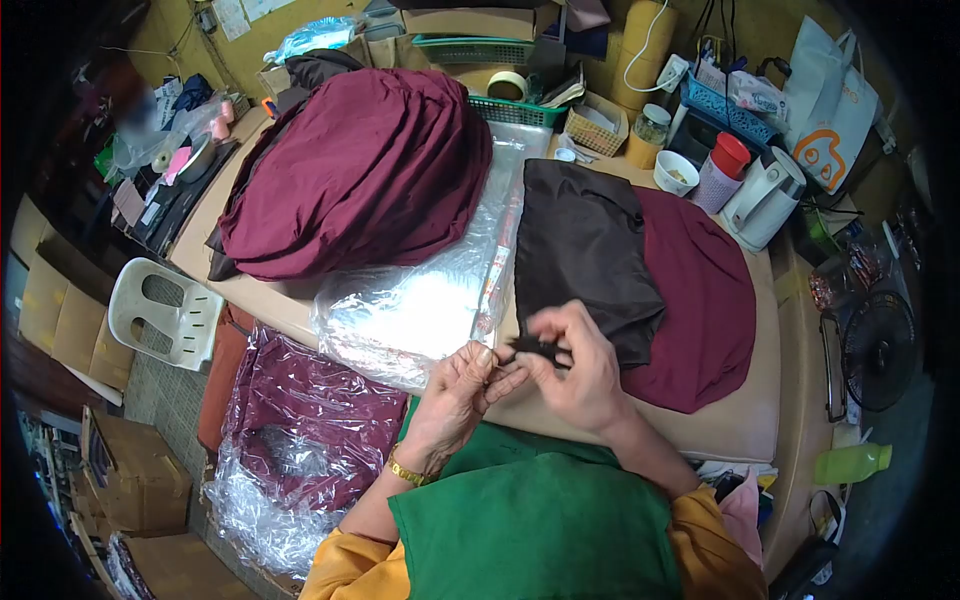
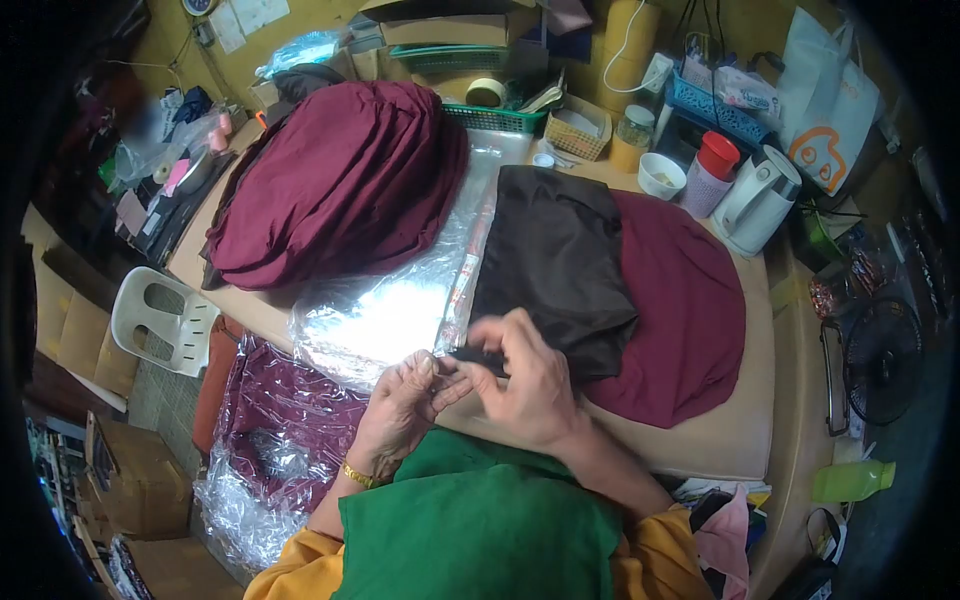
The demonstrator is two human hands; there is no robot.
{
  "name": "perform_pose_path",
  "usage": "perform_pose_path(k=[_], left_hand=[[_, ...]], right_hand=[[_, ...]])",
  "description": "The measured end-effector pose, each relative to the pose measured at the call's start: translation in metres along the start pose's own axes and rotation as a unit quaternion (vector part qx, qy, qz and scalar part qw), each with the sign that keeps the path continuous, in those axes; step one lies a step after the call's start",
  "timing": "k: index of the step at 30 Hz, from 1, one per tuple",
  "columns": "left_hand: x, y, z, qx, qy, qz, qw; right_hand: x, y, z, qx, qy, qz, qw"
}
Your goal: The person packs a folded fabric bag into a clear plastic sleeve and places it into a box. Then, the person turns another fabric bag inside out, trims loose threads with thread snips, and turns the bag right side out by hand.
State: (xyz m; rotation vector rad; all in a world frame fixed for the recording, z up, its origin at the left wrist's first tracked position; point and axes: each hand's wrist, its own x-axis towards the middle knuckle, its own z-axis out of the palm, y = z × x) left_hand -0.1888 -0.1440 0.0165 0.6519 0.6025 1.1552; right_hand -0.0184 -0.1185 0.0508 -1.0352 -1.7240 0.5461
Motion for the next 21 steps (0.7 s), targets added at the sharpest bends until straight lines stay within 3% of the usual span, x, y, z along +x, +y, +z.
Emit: perform_pose_path(k=[1,3,4,5,7,9,11,13,15,16,21], left_hand=[[0.000,0.001,0.001,-0.013,-0.014,0.004,1.000],[0.000,0.004,0.004,-0.025,-0.028,0.007,0.999],[0.002,0.007,0.006,-0.042,0.021,-0.006,0.999],[0.004,0.009,0.007,-0.058,0.069,-0.018,0.996],[0.011,0.003,-0.020,-0.010,0.084,0.018,0.996],[0.014,-0.001,-0.028,0.038,0.098,0.054,0.993],[0.015,-0.008,-0.021,0.283,0.051,0.080,0.955],[0.020,-0.019,-0.015,0.277,0.057,0.100,0.954],[0.028,-0.019,-0.007,0.241,0.109,0.035,0.964],[0.031,-0.021,-0.008,0.157,0.122,0.034,0.980],[0.041,-0.028,-0.002,-0.001,0.105,0.027,0.994]], right_hand=[[0.005,0.012,0.000,-0.001,0.000,-0.001,1.000],[0.013,0.043,-0.005,0.117,-0.162,0.017,0.980],[0.013,0.048,-0.008,0.159,-0.183,0.081,0.967],[0.015,0.049,-0.008,0.158,-0.182,0.078,0.967],[0.013,0.050,-0.008,0.136,-0.119,0.163,0.970],[0.011,0.052,-0.004,0.127,-0.092,0.139,0.978],[0.008,0.053,0.000,0.121,-0.063,0.104,0.985],[0.006,0.049,0.001,0.124,-0.061,0.112,0.984],[0.005,0.048,0.003,0.127,-0.057,0.120,0.983],[0.004,0.048,0.003,0.137,-0.044,0.127,0.981],[0.000,0.053,0.000,0.135,-0.055,0.170,0.975]])
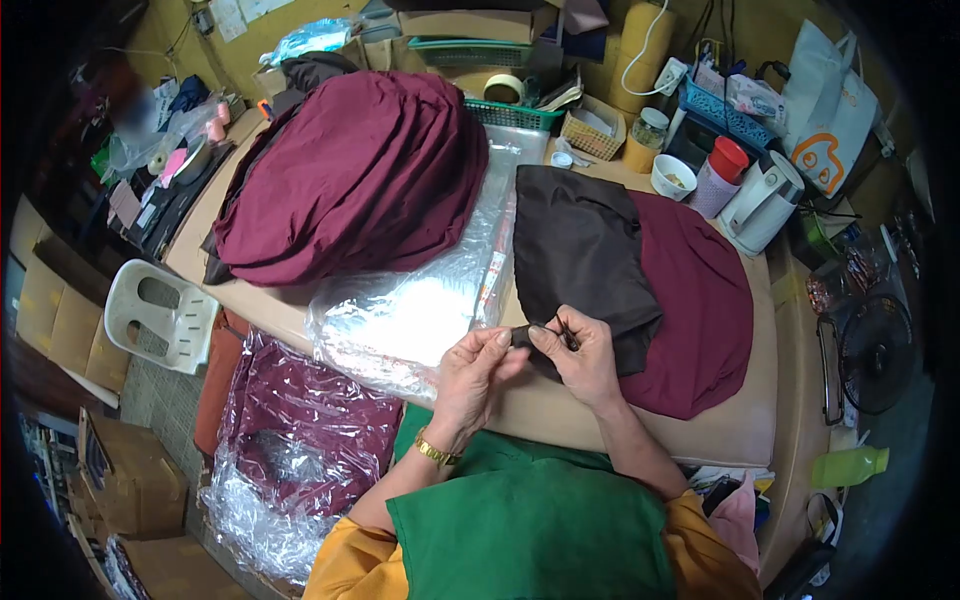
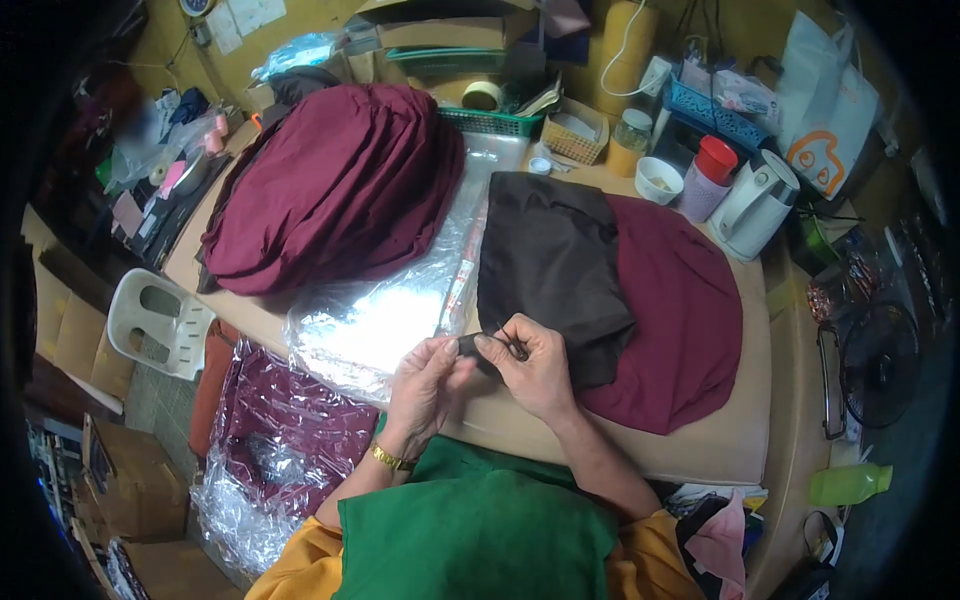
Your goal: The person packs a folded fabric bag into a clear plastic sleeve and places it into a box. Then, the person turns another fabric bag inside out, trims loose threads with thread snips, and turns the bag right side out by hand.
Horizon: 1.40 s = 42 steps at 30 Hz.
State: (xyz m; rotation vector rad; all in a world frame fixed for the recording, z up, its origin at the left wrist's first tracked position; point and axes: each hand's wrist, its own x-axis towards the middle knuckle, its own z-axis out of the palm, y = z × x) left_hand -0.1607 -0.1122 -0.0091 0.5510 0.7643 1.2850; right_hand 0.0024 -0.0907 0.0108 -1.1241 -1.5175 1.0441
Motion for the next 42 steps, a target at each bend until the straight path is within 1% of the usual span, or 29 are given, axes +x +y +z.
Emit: perform_pose_path(k=[2,3,4,6,9,10,12,13,14,16,17,18,20,22,24,25,26,27,28,29,30,32,33,34,36,37,38,40,42], left_hand=[[0.003,0.001,0.003,-0.050,0.027,-0.015,0.998],[0.006,0.000,0.001,-0.025,0.014,0.006,1.000],[0.007,0.000,-0.003,0.002,0.003,0.025,1.000],[0.007,0.003,-0.003,0.021,0.010,0.038,0.999],[0.008,-0.001,0.003,0.190,-0.035,0.156,0.969],[0.008,-0.002,0.003,0.189,-0.028,0.156,0.969],[0.010,-0.001,0.003,0.235,-0.109,0.173,0.950],[0.012,-0.004,0.000,0.237,-0.116,0.146,0.954],[0.011,-0.006,0.000,0.236,-0.110,0.147,0.954],[0.004,0.003,0.009,0.294,-0.092,0.261,0.915],[0.007,0.006,0.005,0.310,-0.126,0.269,0.903],[0.009,0.011,0.005,0.310,-0.123,0.270,0.903],[0.010,0.021,0.010,0.356,-0.189,0.205,0.892],[0.015,0.023,0.005,0.369,-0.178,0.208,0.888],[0.024,0.026,-0.009,0.514,-0.210,0.280,0.783],[0.021,0.033,-0.008,0.552,-0.197,0.223,0.779],[0.018,0.034,-0.009,0.551,-0.205,0.227,0.777],[0.016,0.031,-0.008,0.423,-0.208,0.192,0.861],[0.013,0.031,-0.004,0.285,-0.211,0.145,0.924],[0.008,0.036,-0.001,0.219,-0.230,0.087,0.944],[0.005,0.039,0.000,0.220,-0.250,0.087,0.939],[0.000,0.042,-0.001,0.100,-0.251,0.014,0.963],[0.001,0.041,-0.002,0.109,-0.240,0.017,0.964],[0.002,0.039,-0.004,0.112,-0.250,0.016,0.961],[0.002,0.038,-0.005,0.181,-0.213,0.090,0.956],[-0.001,0.039,0.000,0.227,-0.162,0.108,0.954],[0.000,0.039,0.000,0.229,-0.169,0.109,0.953],[0.005,0.039,-0.006,0.326,-0.165,0.028,0.930],[0.009,0.028,-0.007,0.278,-0.132,0.048,0.950]], right_hand=[[0.001,0.001,0.009,0.011,0.067,-0.066,0.996],[-0.002,0.004,0.008,-0.101,0.103,-0.114,0.983],[-0.005,-0.002,0.010,-0.097,0.117,-0.129,0.980],[-0.006,-0.014,0.007,-0.125,0.053,-0.217,0.967],[-0.008,-0.011,0.012,-0.100,0.038,-0.197,0.975],[-0.008,-0.007,0.010,-0.098,0.031,-0.195,0.975],[-0.006,0.001,0.008,-0.120,0.069,-0.220,0.966],[-0.004,-0.001,0.010,-0.093,0.076,-0.235,0.965],[-0.004,0.001,0.009,-0.091,0.071,-0.234,0.965],[-0.003,0.007,0.003,-0.070,0.059,-0.193,0.977],[-0.004,0.005,0.003,-0.052,0.053,-0.166,0.983],[-0.005,0.002,0.002,-0.051,0.050,-0.166,0.984],[-0.007,-0.001,-0.003,0.057,0.006,-0.039,0.998],[-0.006,-0.003,-0.006,0.065,0.000,-0.042,0.997],[-0.006,0.002,-0.008,0.097,0.018,-0.065,0.993],[-0.007,0.003,-0.009,0.096,0.021,-0.066,0.993],[-0.008,0.004,-0.011,0.083,0.027,-0.042,0.995],[-0.007,0.003,-0.017,0.066,0.040,-0.023,0.997],[-0.008,0.001,-0.017,0.039,0.041,-0.042,0.998],[-0.010,-0.005,-0.017,0.019,0.025,-0.041,0.999],[-0.013,-0.010,-0.015,-0.001,0.008,-0.039,0.999],[-0.014,-0.019,-0.002,-0.031,0.035,-0.121,0.991],[-0.016,-0.014,-0.008,-0.104,0.024,-0.125,0.986],[-0.015,-0.010,-0.012,-0.107,0.034,-0.129,0.985],[-0.013,-0.003,-0.017,-0.118,0.004,-0.136,0.984],[-0.014,-0.001,-0.014,-0.037,0.018,-0.073,0.996],[-0.016,0.002,-0.015,-0.038,0.024,-0.076,0.996],[-0.018,0.007,-0.017,0.102,0.013,-0.005,0.995],[-0.019,0.001,-0.021,0.074,-0.009,0.014,0.997]])
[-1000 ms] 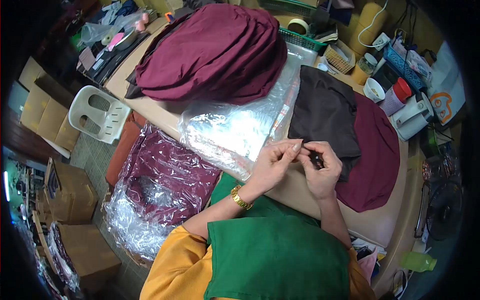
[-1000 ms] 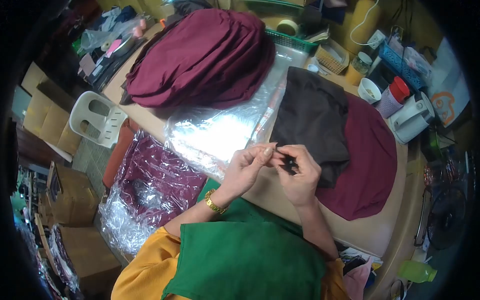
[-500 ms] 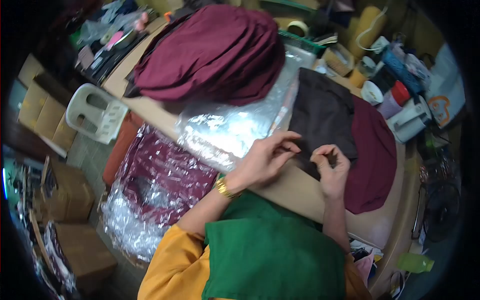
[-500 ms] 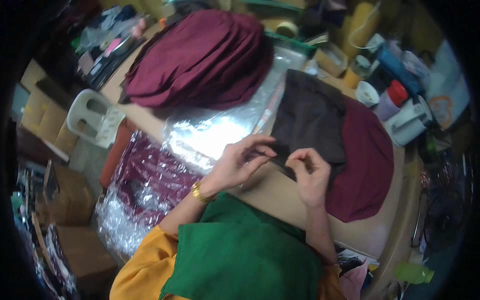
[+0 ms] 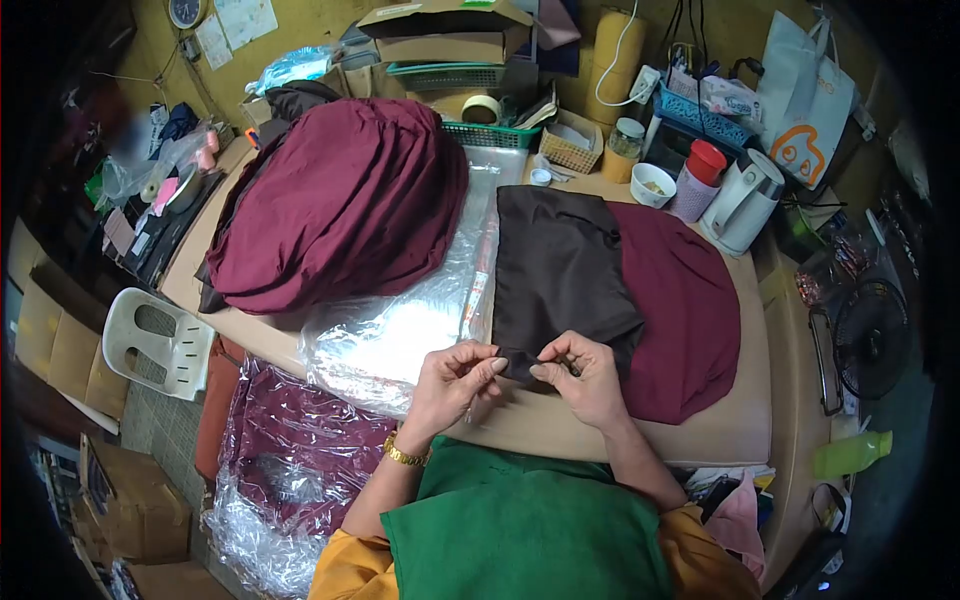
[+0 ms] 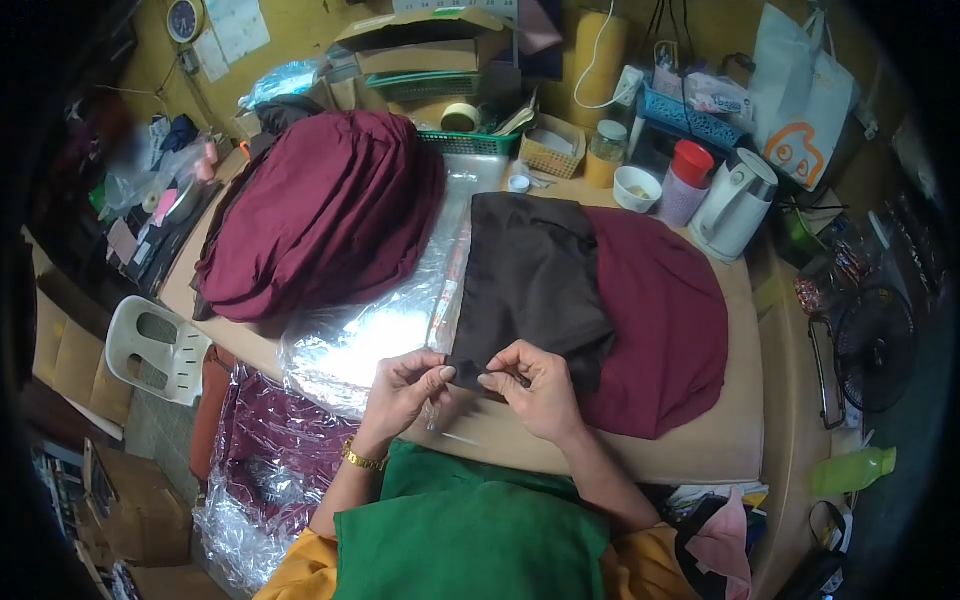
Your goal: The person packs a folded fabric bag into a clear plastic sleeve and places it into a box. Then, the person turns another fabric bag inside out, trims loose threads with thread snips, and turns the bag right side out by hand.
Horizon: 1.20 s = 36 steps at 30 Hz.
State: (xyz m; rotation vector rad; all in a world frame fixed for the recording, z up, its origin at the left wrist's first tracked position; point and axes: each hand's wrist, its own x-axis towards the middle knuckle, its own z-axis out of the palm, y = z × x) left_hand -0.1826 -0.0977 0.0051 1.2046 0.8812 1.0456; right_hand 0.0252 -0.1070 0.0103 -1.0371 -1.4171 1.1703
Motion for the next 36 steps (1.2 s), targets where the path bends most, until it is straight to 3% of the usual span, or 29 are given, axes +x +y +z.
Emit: perform_pose_path(k=[2,4,6,8,11,15,17,21,23,24,26,27,30,34,36], left_hand=[[-0.001,-0.003,0.001,0.021,0.010,-0.019,1.000],[-0.005,0.002,0.007,0.079,0.012,0.007,0.997],[-0.008,0.008,0.014,0.136,0.013,0.031,0.990],[-0.013,0.013,0.019,0.208,0.011,0.106,0.972],[-0.017,0.024,0.024,0.288,0.004,0.109,0.951],[-0.020,0.015,0.025,0.195,0.033,0.097,0.975],[-0.020,0.015,0.024,0.064,0.024,0.031,0.997],[-0.022,0.016,0.025,0.025,0.026,-0.013,0.999],[-0.023,0.014,0.024,-0.055,0.017,-0.042,0.997],[-0.023,0.013,0.023,-0.055,0.017,-0.043,0.997],[-0.024,0.010,0.019,-0.088,0.031,-0.056,0.994],[-0.023,0.010,0.018,-0.087,0.031,-0.056,0.994],[-0.021,0.006,0.013,-0.181,0.053,-0.065,0.980],[-0.020,0.000,0.012,-0.259,0.027,-0.089,0.961],[-0.019,-0.001,0.011,-0.280,0.024,-0.094,0.955]], right_hand=[[-0.001,-0.009,-0.001,-0.027,-0.021,0.023,0.999],[0.000,-0.018,0.003,-0.145,0.006,-0.124,0.982],[-0.001,-0.026,0.005,-0.151,0.032,-0.124,0.980],[-0.001,-0.028,0.005,-0.126,-0.006,-0.119,0.985],[0.000,-0.018,0.009,-0.130,0.002,-0.168,0.977],[-0.001,-0.020,0.011,-0.150,0.004,-0.178,0.972],[-0.004,-0.016,0.013,-0.021,-0.011,-0.039,0.999],[-0.006,0.000,0.022,0.071,-0.007,0.002,0.997],[-0.006,0.001,0.031,0.265,0.028,0.070,0.961],[-0.006,0.003,0.026,0.265,0.028,0.071,0.961],[0.000,0.003,0.012,0.426,-0.028,0.120,0.896],[0.004,-0.005,0.012,0.414,0.045,0.110,0.902],[0.006,-0.016,0.002,0.179,0.018,0.032,0.983],[-0.002,-0.013,0.010,0.084,-0.011,-0.049,0.995],[-0.005,-0.020,0.009,-0.072,-0.046,-0.078,0.993]])
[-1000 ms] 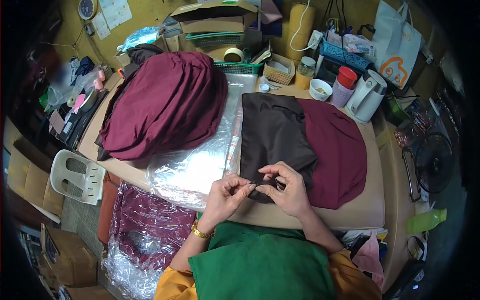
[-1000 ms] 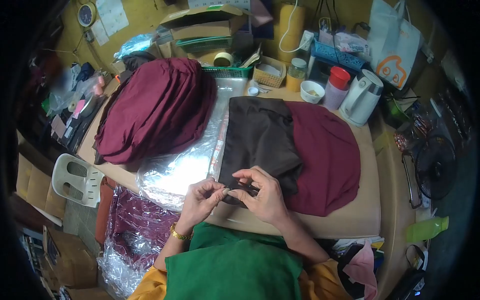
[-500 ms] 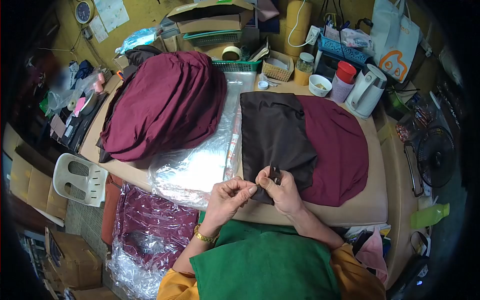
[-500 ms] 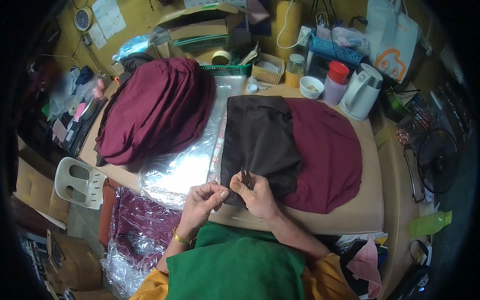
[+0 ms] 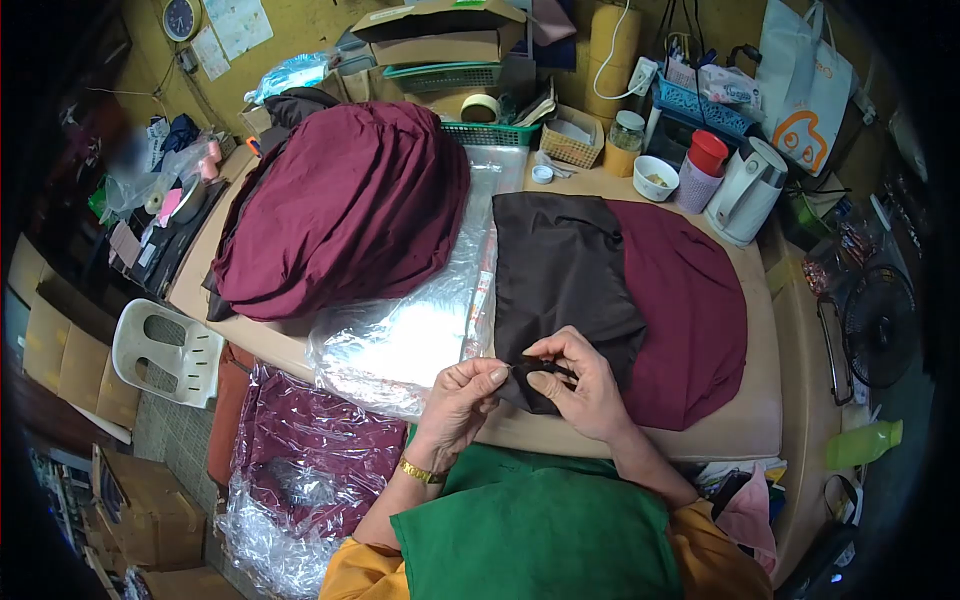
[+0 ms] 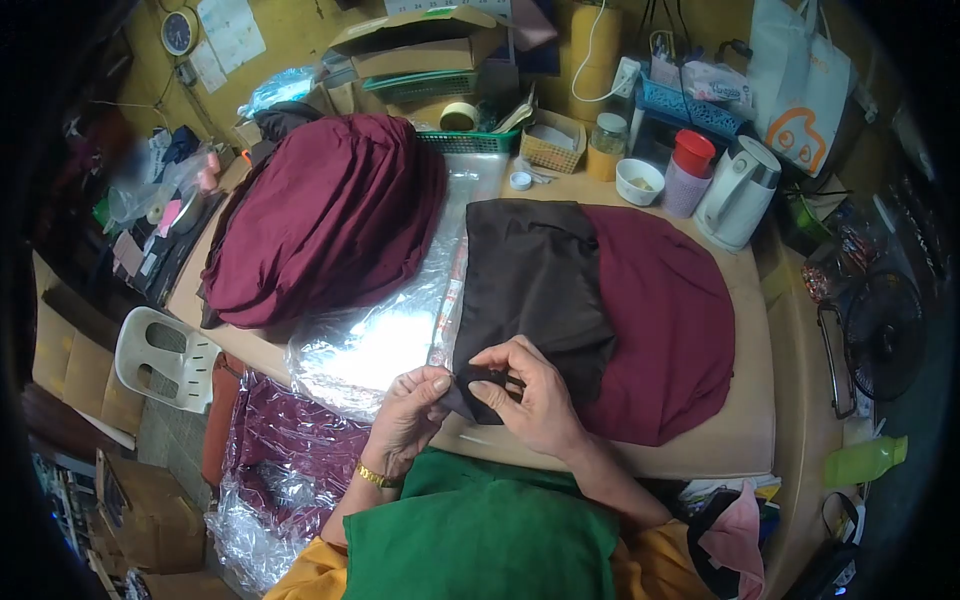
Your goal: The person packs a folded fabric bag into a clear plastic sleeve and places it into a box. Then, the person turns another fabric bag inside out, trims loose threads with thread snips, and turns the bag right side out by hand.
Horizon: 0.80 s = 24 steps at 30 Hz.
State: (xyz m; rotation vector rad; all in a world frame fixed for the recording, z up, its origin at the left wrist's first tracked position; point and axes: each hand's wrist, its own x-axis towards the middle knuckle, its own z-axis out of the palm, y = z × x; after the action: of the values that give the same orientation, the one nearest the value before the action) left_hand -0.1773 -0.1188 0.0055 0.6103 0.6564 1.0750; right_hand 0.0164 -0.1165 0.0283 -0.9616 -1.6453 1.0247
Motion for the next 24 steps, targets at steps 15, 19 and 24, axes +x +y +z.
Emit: perform_pose_path(k=[15,19,24], left_hand=[[-0.003,-0.003,0.005,-0.056,-0.016,-0.034,0.998],[-0.011,0.008,-0.007,0.146,-0.135,-0.034,0.979],[-0.028,0.040,-0.052,0.530,0.078,0.005,0.845]], right_hand=[[-0.002,0.007,0.014,-0.017,0.034,-0.046,0.998],[-0.002,-0.011,0.007,-0.059,0.047,-0.016,0.997],[-0.003,-0.028,-0.050,-0.199,0.106,-0.009,0.974]])
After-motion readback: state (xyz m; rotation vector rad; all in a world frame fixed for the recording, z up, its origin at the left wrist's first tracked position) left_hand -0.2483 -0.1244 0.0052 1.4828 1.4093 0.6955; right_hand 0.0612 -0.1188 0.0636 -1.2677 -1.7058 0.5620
